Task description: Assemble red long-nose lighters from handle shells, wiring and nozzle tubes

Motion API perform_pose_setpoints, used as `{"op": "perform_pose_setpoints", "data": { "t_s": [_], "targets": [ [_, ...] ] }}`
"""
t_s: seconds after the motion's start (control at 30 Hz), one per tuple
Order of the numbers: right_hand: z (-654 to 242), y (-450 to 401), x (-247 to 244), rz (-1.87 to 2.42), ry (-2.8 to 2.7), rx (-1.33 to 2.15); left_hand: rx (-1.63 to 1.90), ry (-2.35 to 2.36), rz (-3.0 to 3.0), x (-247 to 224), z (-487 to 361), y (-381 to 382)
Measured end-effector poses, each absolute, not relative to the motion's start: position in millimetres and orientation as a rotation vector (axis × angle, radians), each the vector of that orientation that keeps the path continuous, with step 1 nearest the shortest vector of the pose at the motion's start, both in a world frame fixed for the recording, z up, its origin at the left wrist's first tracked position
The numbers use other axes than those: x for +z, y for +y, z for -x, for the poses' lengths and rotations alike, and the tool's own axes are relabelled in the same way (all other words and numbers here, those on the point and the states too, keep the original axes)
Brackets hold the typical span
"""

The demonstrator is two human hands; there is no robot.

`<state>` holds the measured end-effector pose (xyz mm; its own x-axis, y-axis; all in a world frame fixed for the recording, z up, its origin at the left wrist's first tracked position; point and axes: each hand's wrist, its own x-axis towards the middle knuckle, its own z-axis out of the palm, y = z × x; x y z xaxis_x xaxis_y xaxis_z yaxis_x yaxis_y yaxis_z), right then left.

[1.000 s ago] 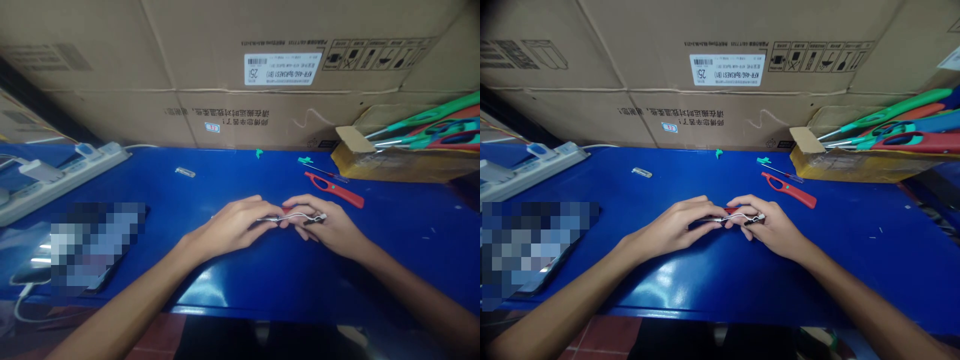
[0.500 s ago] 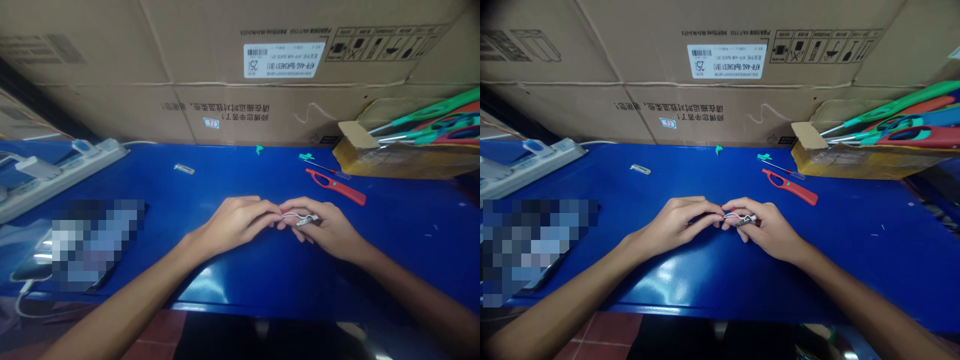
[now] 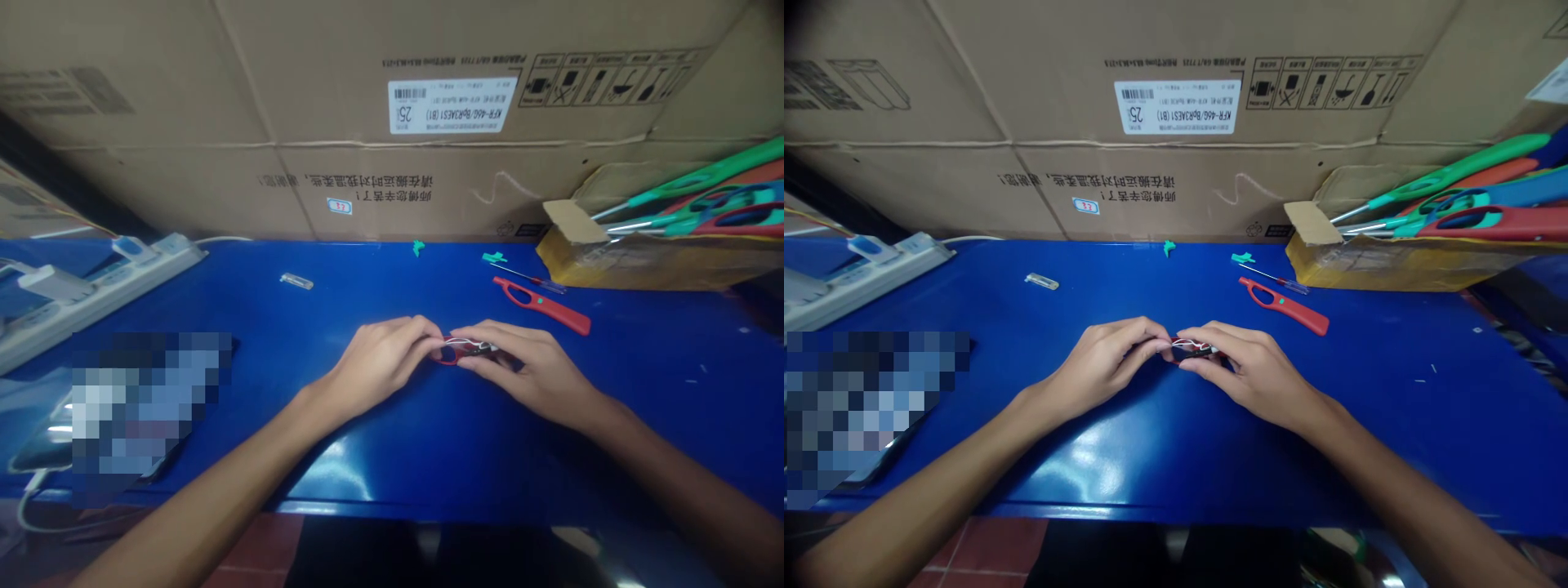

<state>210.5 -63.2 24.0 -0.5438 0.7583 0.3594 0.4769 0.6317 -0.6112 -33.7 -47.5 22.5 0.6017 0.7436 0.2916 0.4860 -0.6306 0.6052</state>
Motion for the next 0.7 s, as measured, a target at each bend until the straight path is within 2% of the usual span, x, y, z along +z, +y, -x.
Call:
{"op": "perform_pose_setpoints", "data": {
  "t_s": [0.5,0.7],
  "targets": [
    [-208.5,-63.1,17.1,1.087,-2.259,0.521,0.601,1.185,-2.255,24.3,33.9,-47.1],
    [-204.6,-63.0,18.1,1.094,-2.271,0.286,0.545,1.128,-2.301,24.0,34.9,-47.2]
  ]
}}
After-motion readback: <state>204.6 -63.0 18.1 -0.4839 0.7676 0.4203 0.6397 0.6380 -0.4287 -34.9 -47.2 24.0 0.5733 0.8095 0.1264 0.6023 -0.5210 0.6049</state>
